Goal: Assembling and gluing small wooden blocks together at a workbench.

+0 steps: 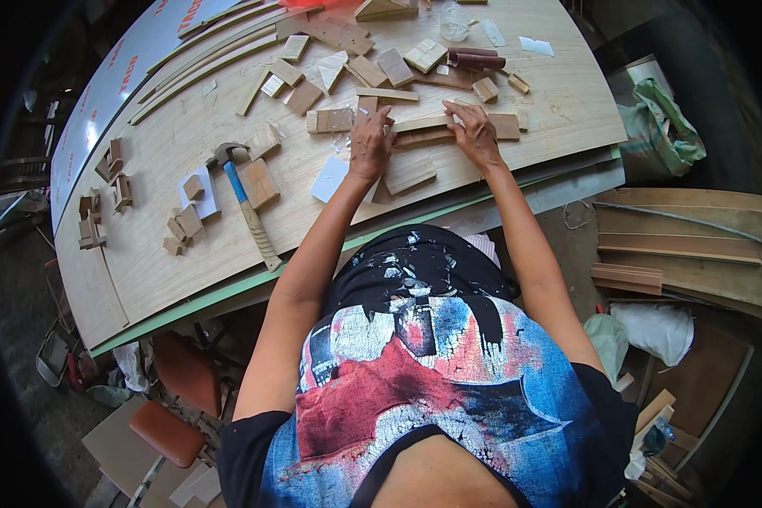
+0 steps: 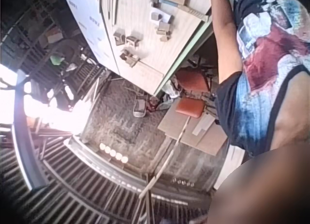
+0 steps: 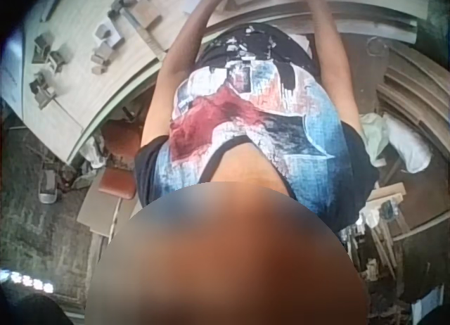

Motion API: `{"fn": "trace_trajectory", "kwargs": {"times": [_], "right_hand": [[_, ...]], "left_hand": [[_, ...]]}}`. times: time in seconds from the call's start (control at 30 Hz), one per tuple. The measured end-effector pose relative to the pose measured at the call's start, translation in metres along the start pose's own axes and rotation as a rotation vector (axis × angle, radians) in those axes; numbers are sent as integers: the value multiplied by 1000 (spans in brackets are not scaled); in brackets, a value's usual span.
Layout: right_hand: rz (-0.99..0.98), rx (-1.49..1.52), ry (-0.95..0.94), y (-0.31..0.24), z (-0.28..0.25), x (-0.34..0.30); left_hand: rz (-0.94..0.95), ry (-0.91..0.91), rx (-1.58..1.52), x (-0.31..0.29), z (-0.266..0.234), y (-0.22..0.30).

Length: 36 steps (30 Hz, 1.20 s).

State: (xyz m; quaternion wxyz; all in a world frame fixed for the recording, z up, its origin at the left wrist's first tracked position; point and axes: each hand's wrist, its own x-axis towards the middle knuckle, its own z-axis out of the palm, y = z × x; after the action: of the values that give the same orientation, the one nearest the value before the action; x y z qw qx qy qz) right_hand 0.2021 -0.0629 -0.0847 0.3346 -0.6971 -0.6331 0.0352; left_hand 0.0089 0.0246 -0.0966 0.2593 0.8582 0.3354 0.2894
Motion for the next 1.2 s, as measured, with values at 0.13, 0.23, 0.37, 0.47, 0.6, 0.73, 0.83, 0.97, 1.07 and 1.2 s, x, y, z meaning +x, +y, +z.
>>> {"fn": "trace_trajectory", "kwargs": {"times": [0.13, 0.23, 0.37, 0.47, 0.6, 0.73, 0.83, 0.97, 1.07, 1.2], "right_hand": [[-7, -1, 9, 3, 2, 1], [-17, 15, 6, 3, 2, 4], [-26, 22, -11, 0, 2, 6], [-31, 40, -21, -2, 1, 4], [-47, 37, -21, -1, 0, 5], [-56, 37, -33, -1, -1, 5], [-60, 46, -39, -1, -2, 7], [-49, 46, -47, 0, -2, 7], [-21, 38, -87, 2, -2, 7], [-7, 32, -94, 3, -1, 6]], "left_hand": [[6, -6, 3, 2, 1, 2], [11, 1, 25, 3, 2, 2], [23, 6, 24, 2, 1, 0], [35, 12, 27, -1, 2, 1], [25, -5, 43, 0, 3, -1], [1, -20, 55, 2, 2, 0], [4, -21, 51, 3, 2, 1], [11, -14, 60, 3, 1, 1], [14, -16, 71, 3, 2, 1], [19, -14, 70, 2, 2, 1]]}}
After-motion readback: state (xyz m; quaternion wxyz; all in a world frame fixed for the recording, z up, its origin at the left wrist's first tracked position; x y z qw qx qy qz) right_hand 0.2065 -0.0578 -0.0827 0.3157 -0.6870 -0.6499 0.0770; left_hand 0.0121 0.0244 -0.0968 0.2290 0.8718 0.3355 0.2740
